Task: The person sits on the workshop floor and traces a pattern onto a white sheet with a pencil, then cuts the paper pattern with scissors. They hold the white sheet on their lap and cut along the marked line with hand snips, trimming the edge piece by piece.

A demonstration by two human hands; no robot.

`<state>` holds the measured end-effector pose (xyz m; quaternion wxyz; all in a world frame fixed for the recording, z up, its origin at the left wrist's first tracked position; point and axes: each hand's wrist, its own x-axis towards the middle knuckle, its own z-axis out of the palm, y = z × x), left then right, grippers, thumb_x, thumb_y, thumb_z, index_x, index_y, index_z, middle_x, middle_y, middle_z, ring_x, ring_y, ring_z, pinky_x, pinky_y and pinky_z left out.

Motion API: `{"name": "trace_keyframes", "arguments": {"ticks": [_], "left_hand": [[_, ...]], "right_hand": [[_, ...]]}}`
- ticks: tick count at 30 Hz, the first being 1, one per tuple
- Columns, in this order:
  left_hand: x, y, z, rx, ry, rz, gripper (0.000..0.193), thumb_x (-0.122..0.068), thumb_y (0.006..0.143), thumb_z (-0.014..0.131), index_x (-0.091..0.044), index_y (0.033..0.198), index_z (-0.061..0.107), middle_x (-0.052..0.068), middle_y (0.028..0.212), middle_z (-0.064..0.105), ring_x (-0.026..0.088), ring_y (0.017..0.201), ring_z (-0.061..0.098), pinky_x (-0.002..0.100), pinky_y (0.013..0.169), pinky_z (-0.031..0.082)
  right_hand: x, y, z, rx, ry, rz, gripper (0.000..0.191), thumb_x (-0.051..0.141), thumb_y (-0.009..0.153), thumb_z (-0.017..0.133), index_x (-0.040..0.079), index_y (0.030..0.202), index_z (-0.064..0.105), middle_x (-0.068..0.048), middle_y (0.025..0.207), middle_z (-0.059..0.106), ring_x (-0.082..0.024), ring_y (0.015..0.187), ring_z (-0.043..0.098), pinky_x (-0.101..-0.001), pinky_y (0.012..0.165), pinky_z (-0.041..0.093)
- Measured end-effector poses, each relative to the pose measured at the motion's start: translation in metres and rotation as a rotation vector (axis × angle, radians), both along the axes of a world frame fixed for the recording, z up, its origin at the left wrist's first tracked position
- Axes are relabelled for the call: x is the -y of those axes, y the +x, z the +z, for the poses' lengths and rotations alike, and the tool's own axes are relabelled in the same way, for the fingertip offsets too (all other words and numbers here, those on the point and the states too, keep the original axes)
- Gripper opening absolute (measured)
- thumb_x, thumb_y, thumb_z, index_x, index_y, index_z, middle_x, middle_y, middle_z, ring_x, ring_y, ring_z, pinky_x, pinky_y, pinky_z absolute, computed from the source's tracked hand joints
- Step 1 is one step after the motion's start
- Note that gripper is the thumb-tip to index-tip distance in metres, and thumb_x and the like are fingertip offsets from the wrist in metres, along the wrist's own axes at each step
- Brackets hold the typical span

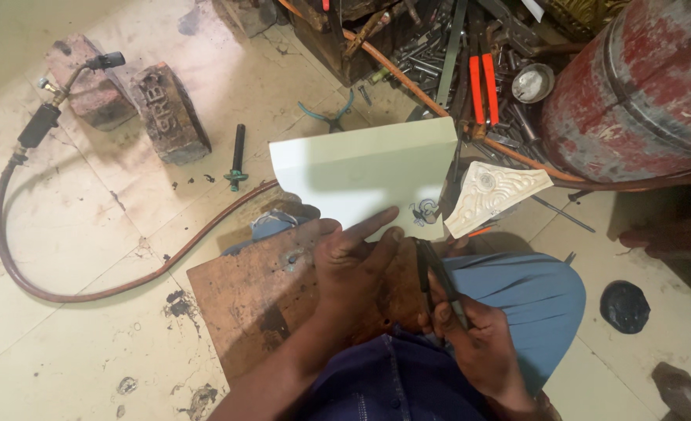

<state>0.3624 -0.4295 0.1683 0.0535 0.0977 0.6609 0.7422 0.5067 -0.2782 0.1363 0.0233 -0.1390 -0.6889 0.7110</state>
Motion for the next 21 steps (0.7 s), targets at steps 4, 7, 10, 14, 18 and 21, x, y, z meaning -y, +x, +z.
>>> {"name": "trace_keyframes", "arguments": {"ticks": [4, 7, 10, 14, 18, 21], "left_hand": [[-0.001, 0.004, -0.002, -0.036, -0.076, 0.049, 0.027, -0.003, 0.091, 0.079, -0.007, 0.117, 0.079, -0.012, 0.056, 0.057, -0.005, 0.053, 0.045, 0.012, 0.052, 0.036], [-0.003, 0.007, -0.003, -0.001, -0.033, 0.054, 0.027, -0.002, 0.091, 0.079, -0.006, 0.117, 0.079, -0.011, 0.058, 0.059, -0.005, 0.053, 0.047, 0.013, 0.052, 0.037], [-0.004, 0.009, -0.001, 0.052, 0.066, 0.046, 0.027, 0.0, 0.091, 0.077, -0.005, 0.118, 0.078, -0.01, 0.064, 0.065, -0.004, 0.057, 0.051, 0.013, 0.054, 0.041], [-0.005, 0.008, 0.0, 0.047, 0.094, 0.037, 0.027, 0.0, 0.093, 0.076, -0.004, 0.119, 0.077, -0.008, 0.071, 0.069, -0.003, 0.06, 0.056, 0.014, 0.056, 0.045], [-0.005, 0.008, 0.002, 0.026, 0.082, 0.042, 0.028, 0.002, 0.092, 0.077, -0.003, 0.119, 0.077, -0.007, 0.072, 0.07, -0.003, 0.062, 0.057, 0.015, 0.058, 0.047], [-0.005, 0.008, 0.002, 0.038, 0.064, 0.044, 0.028, 0.001, 0.091, 0.078, -0.004, 0.119, 0.078, -0.007, 0.068, 0.068, -0.002, 0.06, 0.056, 0.014, 0.057, 0.047]], "right_hand": [[0.001, -0.001, -0.001, -0.043, -0.028, -0.002, 0.046, 0.021, 0.102, 0.059, 0.003, 0.145, 0.059, -0.004, 0.084, 0.07, -0.01, 0.07, 0.054, -0.0254, 0.065, 0.049], [0.002, 0.0, 0.001, -0.026, -0.044, -0.016, 0.045, 0.02, 0.102, 0.059, 0.003, 0.143, 0.061, -0.004, 0.084, 0.07, -0.01, 0.07, 0.055, -0.025, 0.064, 0.048], [0.003, 0.0, 0.003, -0.034, -0.049, -0.028, 0.045, 0.019, 0.101, 0.06, 0.003, 0.143, 0.061, -0.004, 0.084, 0.069, -0.009, 0.069, 0.053, -0.0242, 0.062, 0.044], [0.004, -0.002, 0.005, 0.013, -0.007, -0.04, 0.044, 0.019, 0.101, 0.06, 0.003, 0.142, 0.063, -0.003, 0.083, 0.07, -0.008, 0.069, 0.052, -0.0244, 0.063, 0.047], [0.005, -0.004, 0.008, 0.021, -0.009, -0.046, 0.046, 0.02, 0.1, 0.06, 0.005, 0.143, 0.061, -0.002, 0.083, 0.071, -0.008, 0.069, 0.053, -0.0239, 0.062, 0.047], [0.006, -0.005, 0.013, 0.086, 0.041, -0.078, 0.045, 0.021, 0.098, 0.062, 0.005, 0.14, 0.064, -0.002, 0.08, 0.071, -0.008, 0.067, 0.052, -0.0242, 0.059, 0.046]]}}
